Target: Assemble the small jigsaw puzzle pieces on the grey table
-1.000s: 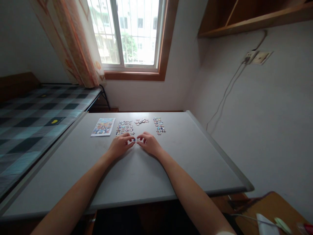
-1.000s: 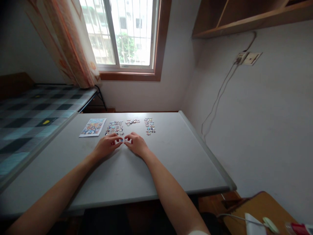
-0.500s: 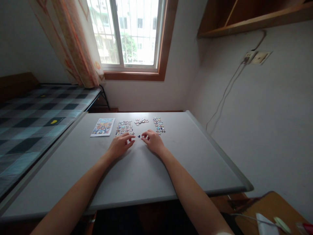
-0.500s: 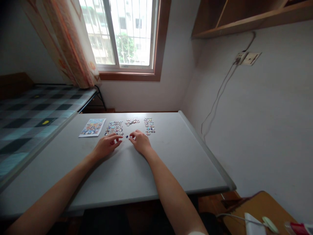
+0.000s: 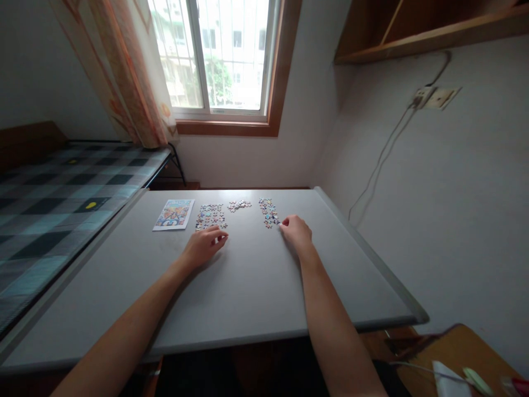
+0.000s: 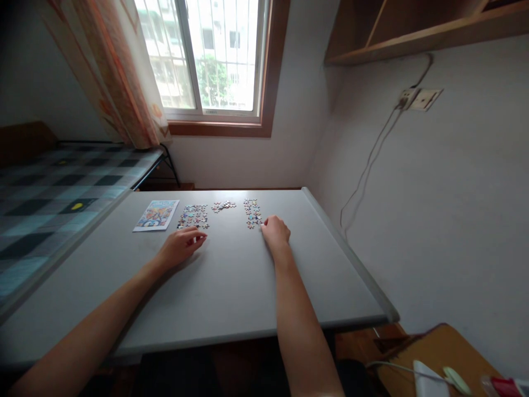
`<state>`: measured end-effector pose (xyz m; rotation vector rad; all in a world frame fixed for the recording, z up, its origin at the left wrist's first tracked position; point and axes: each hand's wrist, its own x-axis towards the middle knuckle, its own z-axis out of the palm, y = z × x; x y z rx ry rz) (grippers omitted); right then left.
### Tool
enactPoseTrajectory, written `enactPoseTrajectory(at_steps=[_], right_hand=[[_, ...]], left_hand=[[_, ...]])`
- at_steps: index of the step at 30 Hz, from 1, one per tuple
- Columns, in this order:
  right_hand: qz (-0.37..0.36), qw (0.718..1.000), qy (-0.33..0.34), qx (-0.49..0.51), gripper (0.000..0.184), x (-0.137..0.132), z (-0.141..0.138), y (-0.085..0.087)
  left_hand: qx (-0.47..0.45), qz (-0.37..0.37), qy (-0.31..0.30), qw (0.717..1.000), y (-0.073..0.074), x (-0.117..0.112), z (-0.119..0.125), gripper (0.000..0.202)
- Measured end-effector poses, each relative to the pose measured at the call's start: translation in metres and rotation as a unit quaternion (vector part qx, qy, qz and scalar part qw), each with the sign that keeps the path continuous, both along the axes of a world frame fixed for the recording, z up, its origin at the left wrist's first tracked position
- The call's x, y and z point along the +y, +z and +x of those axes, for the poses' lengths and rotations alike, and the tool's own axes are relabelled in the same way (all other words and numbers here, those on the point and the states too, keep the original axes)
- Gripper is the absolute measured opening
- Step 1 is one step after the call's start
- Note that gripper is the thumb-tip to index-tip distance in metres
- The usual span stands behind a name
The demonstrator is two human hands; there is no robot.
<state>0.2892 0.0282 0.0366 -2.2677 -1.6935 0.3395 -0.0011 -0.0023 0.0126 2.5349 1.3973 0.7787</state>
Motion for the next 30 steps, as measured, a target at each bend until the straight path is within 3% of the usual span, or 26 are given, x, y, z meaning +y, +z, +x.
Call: enactPoseTrajectory(at_steps=[8,13,30], right_hand=[[-0.015,1.0,-0.001,-0.003,0.024,0.001,0.002,-0.003],[-0.029,0.999,-0.015,-0.001,0.018,0.001,0.002,-0.003],[0.001,1.0,-0.011,0.0,0.017,0.008,0.0,-0.016]], left_hand=[[-0.005,0.003,0.008,1.0,-0.002,0.001,-0.001,0.025],[-0.009,0.004,0.011,1.0,-0.002,0.002,-0.001,0.025],[-0.006,-0.003,0.034,0.999,-0.002,0.001,0.0,0.028]])
